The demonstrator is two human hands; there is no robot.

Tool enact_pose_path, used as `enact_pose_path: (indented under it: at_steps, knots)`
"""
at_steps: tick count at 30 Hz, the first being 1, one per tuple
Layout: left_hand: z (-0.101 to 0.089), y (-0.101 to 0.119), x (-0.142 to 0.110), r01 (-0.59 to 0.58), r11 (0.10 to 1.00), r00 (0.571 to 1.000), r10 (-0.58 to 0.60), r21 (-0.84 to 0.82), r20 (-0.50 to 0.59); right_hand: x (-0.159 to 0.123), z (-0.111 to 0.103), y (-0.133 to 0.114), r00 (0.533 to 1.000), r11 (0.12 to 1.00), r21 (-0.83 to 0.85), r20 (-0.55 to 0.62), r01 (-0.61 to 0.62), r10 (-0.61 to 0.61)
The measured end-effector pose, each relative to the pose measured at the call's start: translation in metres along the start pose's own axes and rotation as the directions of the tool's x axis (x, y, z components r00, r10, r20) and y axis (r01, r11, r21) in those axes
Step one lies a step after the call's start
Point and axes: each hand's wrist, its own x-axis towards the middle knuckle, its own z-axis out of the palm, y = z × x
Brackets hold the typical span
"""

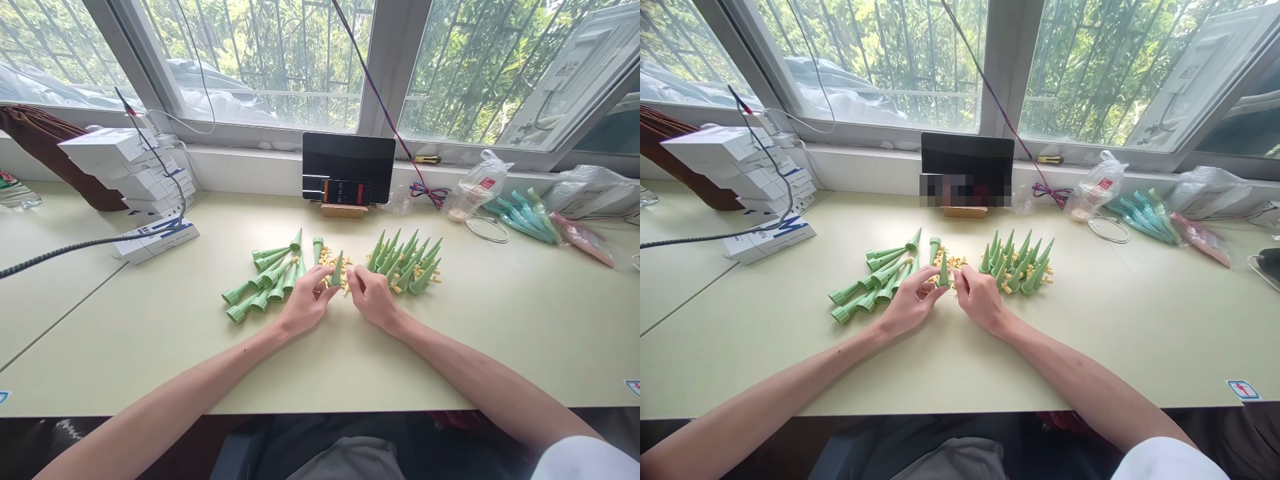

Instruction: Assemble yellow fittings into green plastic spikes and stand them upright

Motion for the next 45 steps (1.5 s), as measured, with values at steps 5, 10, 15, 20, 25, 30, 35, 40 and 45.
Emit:
enact_pose_path:
  at_steps: [5,10,15,20,25,30,35,40,45]
  knots:
    - [0.000,0.002,0.000,0.021,0.999,1.000,-0.021,0.024,0.001,0.001,-0.001,-0.002,1.000,0.999,0.028,0.011,-0.027,0.027]
    - [-0.001,0.005,0.000,0.076,0.997,0.997,-0.076,-0.007,-0.017,0.001,-0.002,-0.004,0.998,0.995,0.087,0.036,-0.055,0.052]
    - [-0.002,0.006,0.000,0.146,0.988,0.988,-0.148,-0.058,-0.035,0.000,0.002,0.000,0.997,0.995,0.096,0.075,0.007,-0.015]
    - [-0.003,0.005,0.001,0.175,0.982,0.984,-0.178,-0.072,-0.031,-0.001,0.006,0.008,0.994,0.994,0.103,0.092,0.047,-0.056]
    - [-0.002,0.003,0.001,0.182,0.982,0.982,-0.185,-0.057,-0.041,-0.001,0.007,0.011,0.990,0.995,0.068,0.113,0.073,-0.081]
    - [-0.002,0.004,0.001,0.173,0.984,0.984,-0.175,-0.044,-0.037,-0.001,0.006,0.010,0.989,0.996,0.044,0.126,0.077,-0.082]
    - [-0.002,0.007,0.000,0.159,0.987,0.986,-0.160,-0.008,-0.046,0.000,0.004,0.007,0.988,0.998,0.029,0.141,0.061,-0.065]
    - [-0.001,0.003,0.000,0.107,0.994,0.994,-0.107,0.020,-0.039,-0.001,0.003,0.005,0.985,0.999,0.012,0.165,0.044,-0.046]
    - [-0.001,-0.003,0.000,0.045,0.997,0.998,-0.042,0.064,-0.040,-0.002,0.004,0.005,0.985,0.999,-0.005,0.169,0.046,-0.045]
